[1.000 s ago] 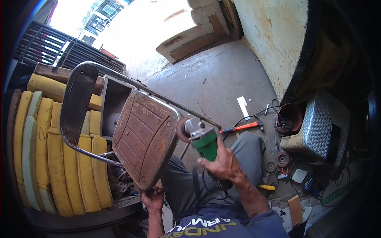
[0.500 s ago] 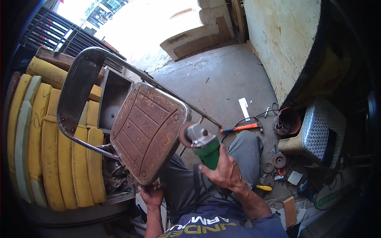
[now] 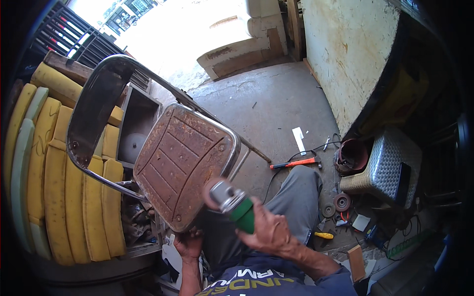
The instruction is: The person uses a handheld angle grinder to remove rust from the metal frame and seat of a folding chair.
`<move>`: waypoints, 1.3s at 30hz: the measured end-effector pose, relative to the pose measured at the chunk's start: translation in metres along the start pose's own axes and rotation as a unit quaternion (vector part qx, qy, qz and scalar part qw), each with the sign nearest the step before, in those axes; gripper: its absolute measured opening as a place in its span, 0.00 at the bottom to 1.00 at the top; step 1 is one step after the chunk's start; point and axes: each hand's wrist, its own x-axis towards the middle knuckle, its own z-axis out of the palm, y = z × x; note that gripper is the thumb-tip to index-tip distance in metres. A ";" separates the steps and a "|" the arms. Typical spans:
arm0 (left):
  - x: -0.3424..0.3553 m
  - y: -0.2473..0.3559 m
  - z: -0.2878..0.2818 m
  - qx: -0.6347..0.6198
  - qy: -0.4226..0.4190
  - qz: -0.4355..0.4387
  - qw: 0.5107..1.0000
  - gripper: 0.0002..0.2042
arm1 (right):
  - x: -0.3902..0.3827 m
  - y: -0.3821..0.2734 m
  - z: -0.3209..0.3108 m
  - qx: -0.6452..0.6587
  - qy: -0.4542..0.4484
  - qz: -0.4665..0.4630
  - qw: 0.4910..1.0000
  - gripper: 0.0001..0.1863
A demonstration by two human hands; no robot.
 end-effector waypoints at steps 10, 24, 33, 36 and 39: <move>0.002 0.006 -0.033 0.010 -0.018 -0.012 1.000 0.21 | 0.017 0.004 -0.015 -0.022 0.035 0.028 0.999 0.45; 0.002 0.001 -0.007 -0.010 0.016 0.001 1.000 0.19 | 0.024 -0.018 -0.025 -0.058 -0.023 0.001 0.998 0.44; -0.002 0.008 -0.010 0.032 -0.026 -0.013 0.999 0.17 | 0.033 -0.018 -0.033 -0.044 -0.008 0.030 0.999 0.45; 0.000 0.005 -0.005 0.017 -0.013 -0.009 1.000 0.18 | 0.036 -0.014 -0.032 -0.078 0.018 0.022 0.997 0.46; -0.001 0.002 0.007 0.014 0.045 -0.001 0.999 0.20 | 0.016 -0.028 -0.016 -0.079 -0.099 -0.028 0.992 0.48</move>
